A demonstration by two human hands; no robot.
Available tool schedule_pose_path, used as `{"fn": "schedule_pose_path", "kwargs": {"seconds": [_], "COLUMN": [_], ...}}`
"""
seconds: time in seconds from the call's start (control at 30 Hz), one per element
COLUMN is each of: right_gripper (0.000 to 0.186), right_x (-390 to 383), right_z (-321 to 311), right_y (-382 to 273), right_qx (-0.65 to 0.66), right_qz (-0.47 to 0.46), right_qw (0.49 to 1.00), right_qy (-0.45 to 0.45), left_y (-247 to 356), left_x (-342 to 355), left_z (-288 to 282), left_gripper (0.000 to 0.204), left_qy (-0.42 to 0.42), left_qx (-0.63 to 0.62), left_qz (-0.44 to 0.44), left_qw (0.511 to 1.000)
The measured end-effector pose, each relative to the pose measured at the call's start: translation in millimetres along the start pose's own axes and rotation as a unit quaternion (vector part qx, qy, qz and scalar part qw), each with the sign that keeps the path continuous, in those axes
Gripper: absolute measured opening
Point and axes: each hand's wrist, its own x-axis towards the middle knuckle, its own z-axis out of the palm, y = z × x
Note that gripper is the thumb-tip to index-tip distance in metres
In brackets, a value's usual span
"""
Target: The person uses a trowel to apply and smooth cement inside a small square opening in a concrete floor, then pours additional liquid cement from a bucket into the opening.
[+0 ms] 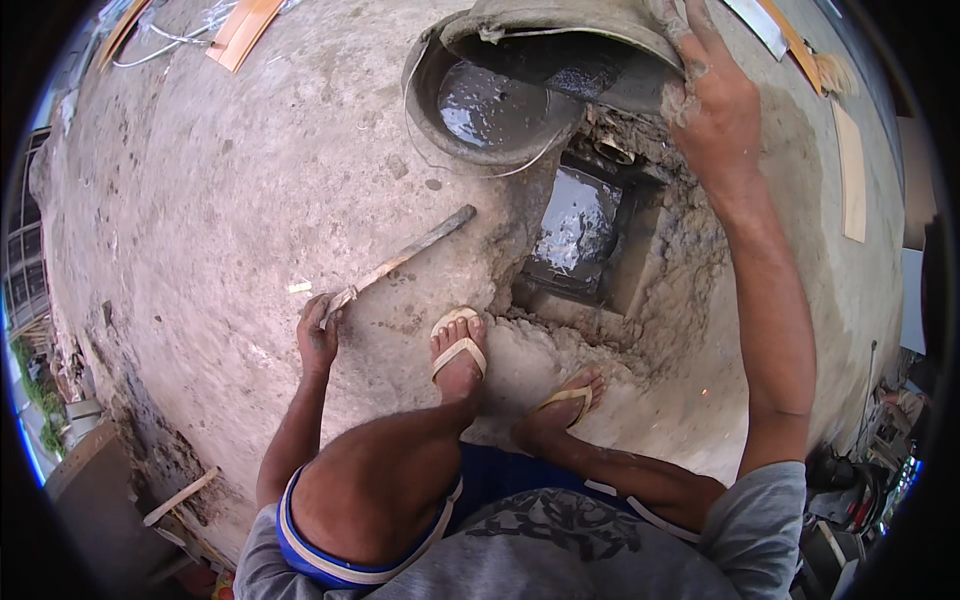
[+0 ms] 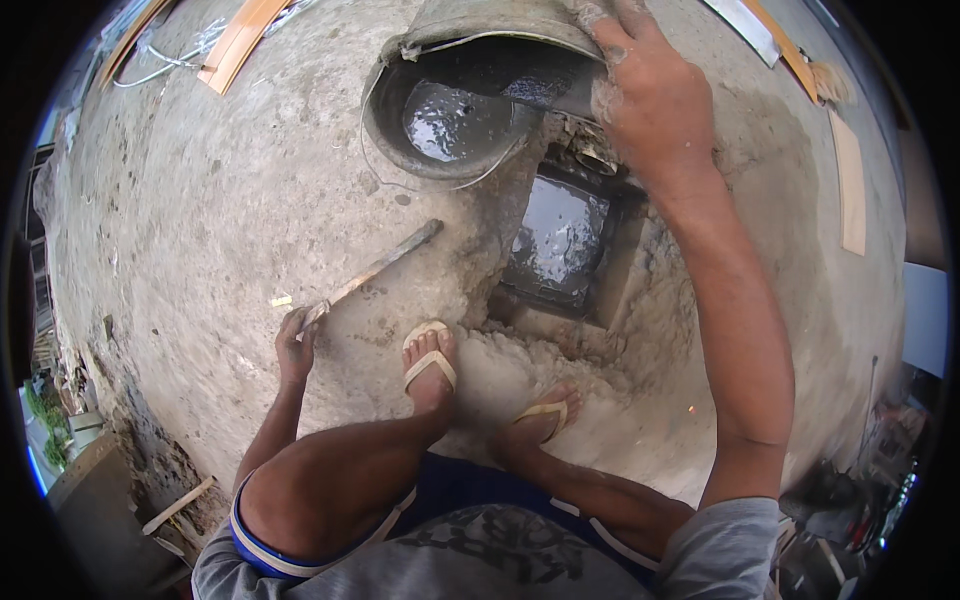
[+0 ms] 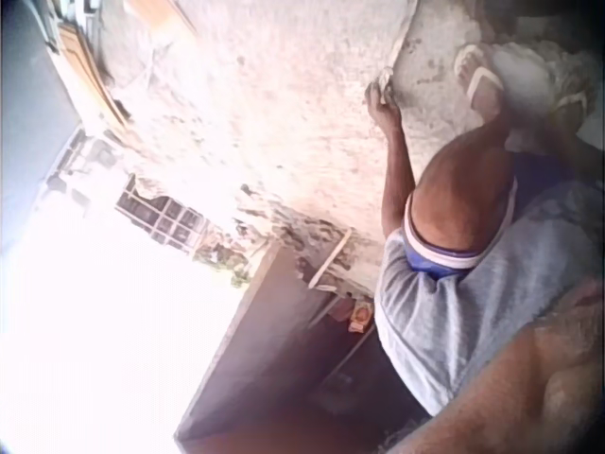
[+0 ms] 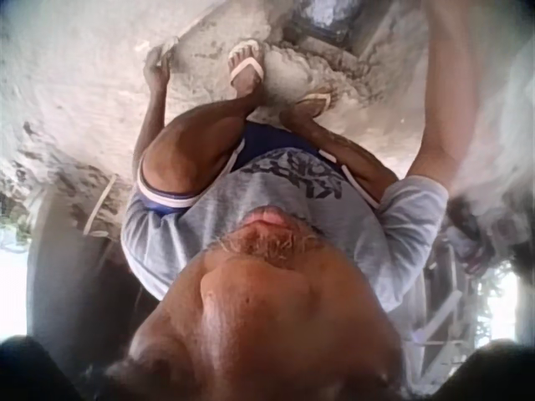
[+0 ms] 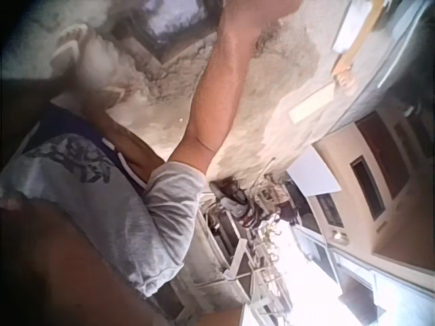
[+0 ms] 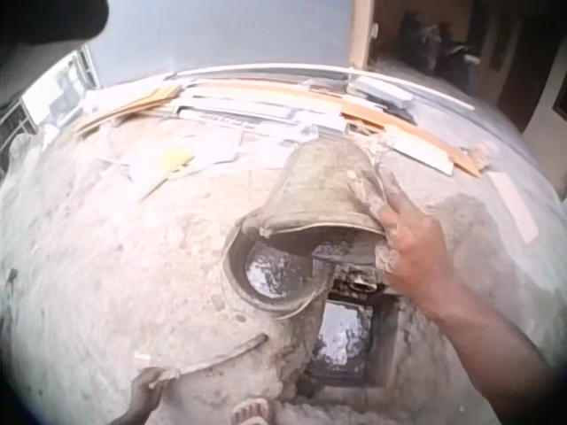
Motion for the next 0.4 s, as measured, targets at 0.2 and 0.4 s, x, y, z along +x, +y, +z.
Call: {"fn": "schedule_pose_path", "kwargs": {"seconds": [0.2,0.4], "right_gripper": [0.061,0.050], "right_x": [-1.1,-12.2], "right_z": [18.2,23.7], "right_y": [0.2,7.3], "right_qx": [-0.095,-0.184], "right_qz": [-0.115,-0.191], "right_qw": [0.986,0.953], "right_qy": [0.073,0.146], "left_y": [-9.2,39.8], "left_x": [20.6,70.0], "left_z": [5.9,3.4], "left_gripper": [0.031,0.055], "left_qy": [-0.024,-0.033], "left_qx": [0.030,0.076], "left_qz": [0.044,0.080], "left_qw": [0.998,0.993]}}
